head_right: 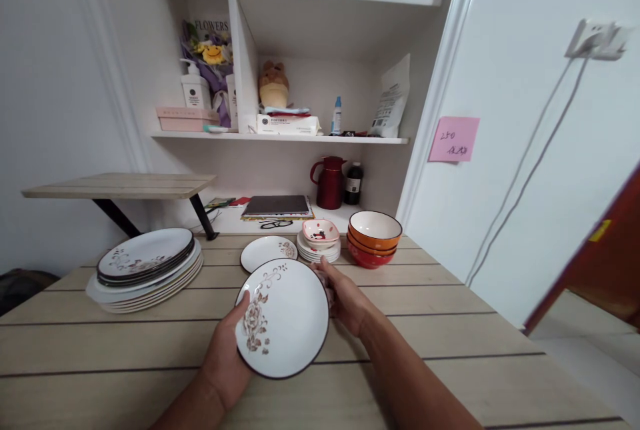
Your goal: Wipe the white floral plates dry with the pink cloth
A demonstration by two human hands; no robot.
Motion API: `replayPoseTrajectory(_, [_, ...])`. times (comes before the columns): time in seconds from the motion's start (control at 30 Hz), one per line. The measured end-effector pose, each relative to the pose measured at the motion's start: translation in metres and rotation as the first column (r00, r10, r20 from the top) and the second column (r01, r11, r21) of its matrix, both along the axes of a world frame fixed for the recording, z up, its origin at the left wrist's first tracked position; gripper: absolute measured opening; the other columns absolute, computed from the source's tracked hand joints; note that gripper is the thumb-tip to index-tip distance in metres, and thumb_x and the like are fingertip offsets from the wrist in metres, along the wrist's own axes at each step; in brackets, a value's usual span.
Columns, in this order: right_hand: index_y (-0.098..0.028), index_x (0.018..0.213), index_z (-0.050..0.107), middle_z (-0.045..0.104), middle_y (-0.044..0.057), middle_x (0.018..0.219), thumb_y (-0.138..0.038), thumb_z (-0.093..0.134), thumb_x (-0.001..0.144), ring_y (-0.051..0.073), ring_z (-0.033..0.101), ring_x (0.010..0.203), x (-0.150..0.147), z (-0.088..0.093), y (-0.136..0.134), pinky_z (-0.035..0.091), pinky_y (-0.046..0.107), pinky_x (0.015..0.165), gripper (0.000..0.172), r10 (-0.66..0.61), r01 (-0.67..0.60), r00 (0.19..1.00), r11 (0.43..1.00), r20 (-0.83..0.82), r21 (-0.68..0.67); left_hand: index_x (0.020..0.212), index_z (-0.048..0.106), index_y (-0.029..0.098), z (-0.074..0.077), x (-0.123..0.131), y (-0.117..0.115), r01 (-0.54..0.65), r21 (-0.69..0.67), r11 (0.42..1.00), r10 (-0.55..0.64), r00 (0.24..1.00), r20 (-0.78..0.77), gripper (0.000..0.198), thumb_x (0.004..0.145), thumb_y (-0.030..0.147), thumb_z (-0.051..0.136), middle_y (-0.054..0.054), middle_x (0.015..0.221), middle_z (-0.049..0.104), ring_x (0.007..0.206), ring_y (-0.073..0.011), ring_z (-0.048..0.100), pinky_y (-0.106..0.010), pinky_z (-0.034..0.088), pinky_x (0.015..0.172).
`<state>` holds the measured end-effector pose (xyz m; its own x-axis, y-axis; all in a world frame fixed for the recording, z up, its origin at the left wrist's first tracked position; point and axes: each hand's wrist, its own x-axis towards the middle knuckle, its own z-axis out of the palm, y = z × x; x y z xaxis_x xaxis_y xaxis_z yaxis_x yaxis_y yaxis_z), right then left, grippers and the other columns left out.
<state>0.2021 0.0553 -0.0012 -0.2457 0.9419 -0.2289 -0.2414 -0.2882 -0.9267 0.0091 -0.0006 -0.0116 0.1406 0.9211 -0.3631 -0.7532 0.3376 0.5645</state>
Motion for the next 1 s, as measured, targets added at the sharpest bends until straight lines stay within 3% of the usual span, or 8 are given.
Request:
replayPoseTrajectory(0.1, [-0.021, 0.107, 0.062, 0.069, 0.004, 0.082, -0.058, 0.062, 0.079, 0.018, 0.062, 0.07, 0.0, 0.004, -0.006, 0.049, 0.03, 0.066, 0.047, 0.073, -0.072, 0.997, 0.996, -0.008, 0.05, 0.122, 0.062, 0.012, 0.001, 0.0, -0.001, 0.026, 0.002, 1.0, -0.026, 1.0, 0.004, 0.05, 0.08, 0.039, 0.065, -0.015, 0.113, 0.071, 0.104, -0.0304, 0.066, -0.045, 0.047, 0.098])
replayPoseTrajectory(0.17, [-0.021, 0.117, 0.059, 0.071, 0.008, 0.103, -0.044, 0.072, 0.074, 0.024, 0.065, 0.091, -0.001, 0.008, -0.011, 0.05, 0.037, 0.083, 0.05, 0.153, -0.151, 0.988, 0.985, -0.02, 0.085, 0.123, 0.061, 0.011, 0.003, 0.001, -0.002, 0.043, 0.009, 0.999, -0.044, 0.999, 0.015, 0.052, 0.08, 0.039, 0.065, -0.016, 0.111, 0.071, 0.104, -0.031, 0.066, -0.046, 0.047, 0.098])
replayPoseTrajectory(0.23, [-0.021, 0.123, 0.056, 0.069, 0.01, 0.112, -0.033, 0.077, 0.069, 0.027, 0.064, 0.099, -0.003, 0.01, -0.015, 0.049, 0.041, 0.09, 0.059, 0.228, -0.225, 0.974, 0.969, -0.019, 0.099, 0.123, 0.06, 0.01, 0.006, 0.002, -0.004, 0.055, 0.008, 0.998, -0.055, 0.998, 0.018, 0.052, 0.08, 0.039, 0.064, -0.017, 0.109, 0.072, 0.104, -0.0315, 0.067, -0.047, 0.047, 0.098])
replayPoseTrajectory(1.0, [-0.021, 0.134, 0.05, 0.069, 0.012, 0.114, -0.022, 0.076, 0.067, 0.028, 0.066, 0.097, -0.001, 0.01, -0.016, 0.049, 0.043, 0.09, 0.072, 0.277, -0.274, 0.96, 0.959, -0.032, 0.071, 0.123, 0.061, 0.007, 0.011, 0.001, -0.006, 0.116, -0.001, 0.993, -0.116, 0.993, -0.03, 0.056, 0.079, 0.042, 0.064, -0.018, 0.105, 0.073, 0.101, -0.0321, 0.068, -0.046, 0.047, 0.097])
